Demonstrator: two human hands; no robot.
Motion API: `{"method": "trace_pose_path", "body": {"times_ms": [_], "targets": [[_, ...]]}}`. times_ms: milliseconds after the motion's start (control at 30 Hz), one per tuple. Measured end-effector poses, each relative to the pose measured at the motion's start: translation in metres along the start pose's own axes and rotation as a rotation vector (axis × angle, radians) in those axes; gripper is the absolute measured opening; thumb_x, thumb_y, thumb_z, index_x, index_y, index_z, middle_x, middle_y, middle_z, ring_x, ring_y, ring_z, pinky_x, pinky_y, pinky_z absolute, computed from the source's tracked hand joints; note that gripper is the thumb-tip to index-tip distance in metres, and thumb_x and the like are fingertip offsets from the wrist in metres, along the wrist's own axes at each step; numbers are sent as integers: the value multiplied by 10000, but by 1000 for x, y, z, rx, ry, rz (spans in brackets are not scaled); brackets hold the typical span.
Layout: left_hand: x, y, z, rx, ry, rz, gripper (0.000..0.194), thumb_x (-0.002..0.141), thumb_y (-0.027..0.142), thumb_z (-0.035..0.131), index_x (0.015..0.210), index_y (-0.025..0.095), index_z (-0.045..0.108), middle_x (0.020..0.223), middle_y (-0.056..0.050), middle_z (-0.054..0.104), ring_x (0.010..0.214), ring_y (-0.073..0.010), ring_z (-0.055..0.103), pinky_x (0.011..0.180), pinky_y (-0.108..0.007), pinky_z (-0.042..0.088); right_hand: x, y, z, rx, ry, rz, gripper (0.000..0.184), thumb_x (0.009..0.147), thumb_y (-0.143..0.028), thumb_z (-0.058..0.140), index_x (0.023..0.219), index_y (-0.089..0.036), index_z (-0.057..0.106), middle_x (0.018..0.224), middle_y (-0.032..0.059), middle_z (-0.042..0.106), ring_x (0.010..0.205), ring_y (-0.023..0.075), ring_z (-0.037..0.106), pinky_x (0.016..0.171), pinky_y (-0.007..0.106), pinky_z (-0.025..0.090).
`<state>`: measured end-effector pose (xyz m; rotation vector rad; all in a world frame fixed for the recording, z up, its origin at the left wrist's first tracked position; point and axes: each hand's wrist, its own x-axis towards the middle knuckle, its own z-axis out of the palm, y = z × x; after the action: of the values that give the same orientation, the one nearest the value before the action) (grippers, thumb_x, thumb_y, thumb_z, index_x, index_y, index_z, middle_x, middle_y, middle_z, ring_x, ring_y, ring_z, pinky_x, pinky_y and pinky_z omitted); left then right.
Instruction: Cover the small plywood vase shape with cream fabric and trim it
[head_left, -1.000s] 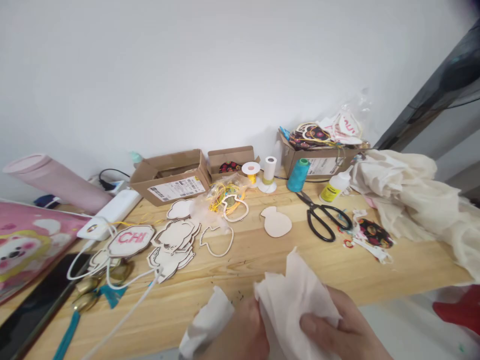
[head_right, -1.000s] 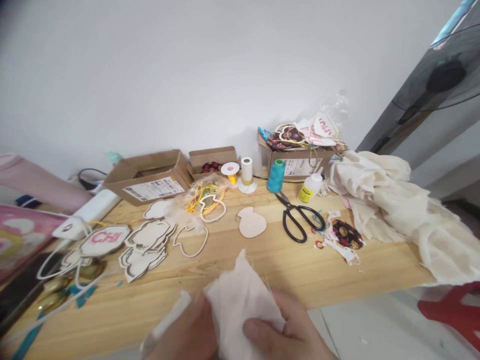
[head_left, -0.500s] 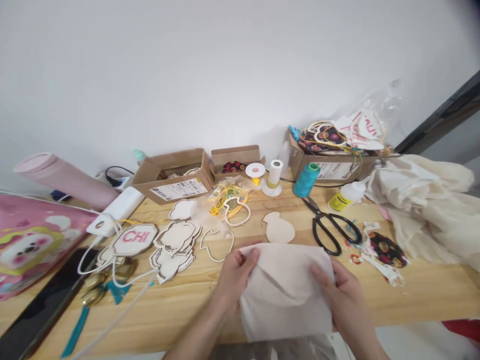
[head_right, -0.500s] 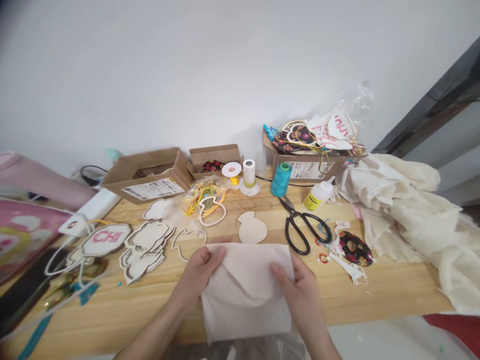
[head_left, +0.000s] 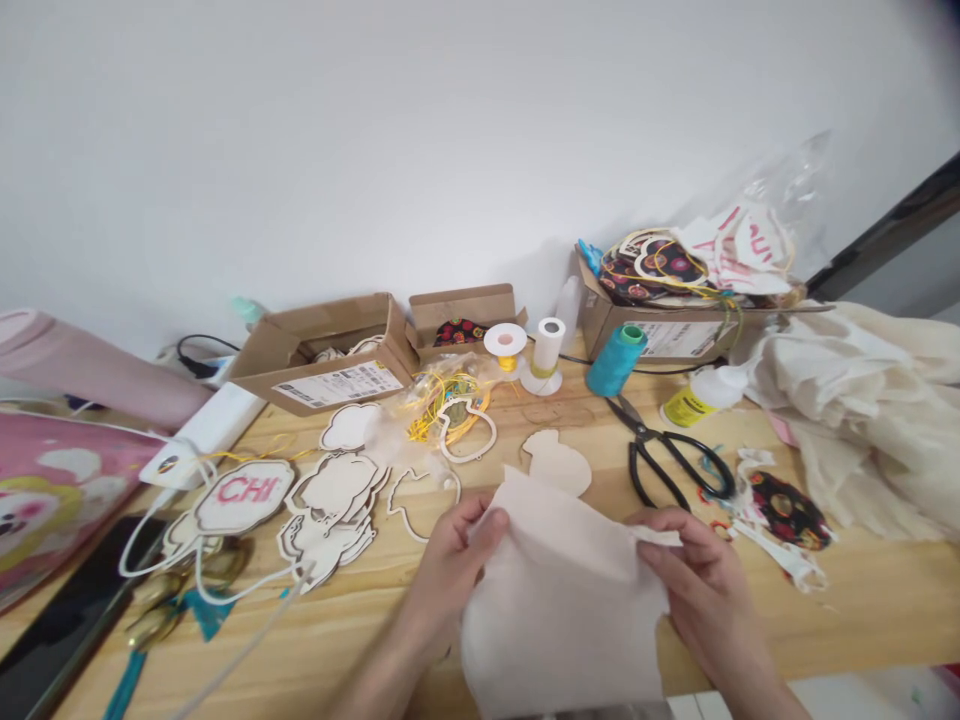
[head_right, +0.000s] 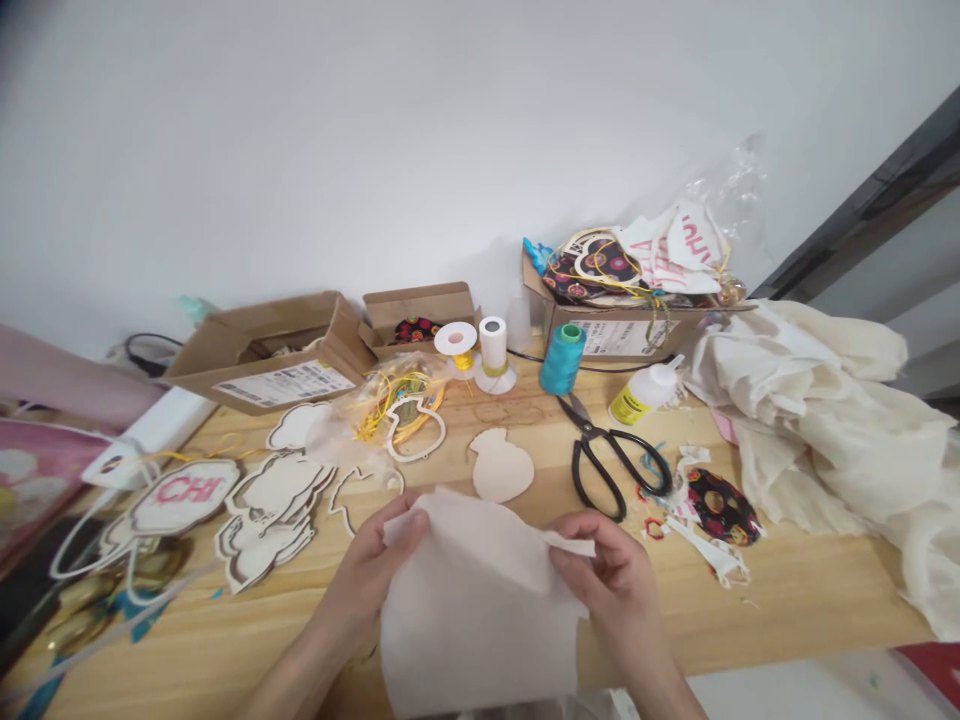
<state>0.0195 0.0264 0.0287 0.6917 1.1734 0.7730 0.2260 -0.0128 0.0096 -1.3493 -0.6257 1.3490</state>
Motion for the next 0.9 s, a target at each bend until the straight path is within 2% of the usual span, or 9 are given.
{"method": "trace_pose_path", "body": {"times_ms": [133, 267, 367, 433, 467, 567, 700, 800, 900], "targets": [[-5, -1, 0, -64, 12, -9, 320, 702, 407, 594, 929, 183, 568, 712, -1, 599, 607, -112, 535, 563, -197, 411, -14, 5, -3, -41, -124, 63, 215, 543, -321, 737, 646, -184, 606, 613, 8, 593, 509, 108, 515, 423, 180, 359], [-7, 5, 0, -59, -127, -60, 227, 727, 374, 578, 857, 188, 562, 676, 17, 574, 589, -96, 516, 553, -183, 389, -19, -11, 3, -110, -388, 148, 371, 517, -463, 721, 740, -175, 657, 662, 61, 646, 566, 168, 572, 489, 242, 423], [-7, 10, 3, 94, -279, -12, 216, 741, 367, 560, 795, 160, 589, 664, 6, 571, 587, -95, 505, 542, -178, 370, -12, -27, 19, -175, -303, 51, 399, 604, -538, 629, 788, -186, 673, 774, 80, 666, 710, 204, 591, 626, 297, 461], [-7, 11, 6, 223, -303, 61, 222, 727, 362, 573, 790, 152, 610, 680, -5, 590, 607, -108, 514, 540, -181, 369, -7, -31, 32, -195, -336, 99, 381, 570, -510, 662, 752, -175, 675, 722, 60, 659, 659, 193, 580, 562, 277, 454], [-7, 10, 8, 260, -280, 82, 223, 707, 356, 596, 800, 154, 615, 694, -9, 602, 613, -114, 520, 539, -184, 372, -4, -29, 37, -207, -329, 144, 357, 562, -488, 673, 696, -157, 668, 648, 41, 641, 579, 165, 556, 499, 252, 433], [-8, 2, 10, 215, -156, 0, 321, 606, 333, 687, 865, 161, 606, 715, -16, 628, 585, -123, 536, 528, -203, 387, 1, -19, 46, -207, -115, 91, 280, 595, -409, 672, 579, -133, 627, 496, -11, 557, 444, 89, 451, 396, 189, 341], [-12, -9, 7, 112, -64, -185, 322, 579, 346, 684, 804, 125, 619, 672, -34, 642, 547, -124, 540, 511, -210, 382, 8, -4, 41, -170, 33, 10, 231, 560, -355, 705, 657, -151, 653, 554, -6, 600, 473, 96, 476, 426, 201, 365], [-5, -7, 5, 168, -2, -60, 205, 649, 307, 604, 773, 145, 627, 689, -16, 644, 616, -138, 556, 561, -216, 392, 18, -1, 34, -275, 30, -39, 228, 558, -360, 702, 657, -160, 657, 595, 17, 627, 499, 125, 514, 453, 235, 392], [11, -2, 5, 383, -13, 186, 122, 664, 216, 569, 753, 170, 640, 815, -28, 655, 795, -184, 571, 728, -261, 398, 32, -3, 30, -490, 40, -205, 196, 578, -350, 681, 574, -163, 624, 862, 84, 653, 654, 174, 582, 555, 280, 428]]}}
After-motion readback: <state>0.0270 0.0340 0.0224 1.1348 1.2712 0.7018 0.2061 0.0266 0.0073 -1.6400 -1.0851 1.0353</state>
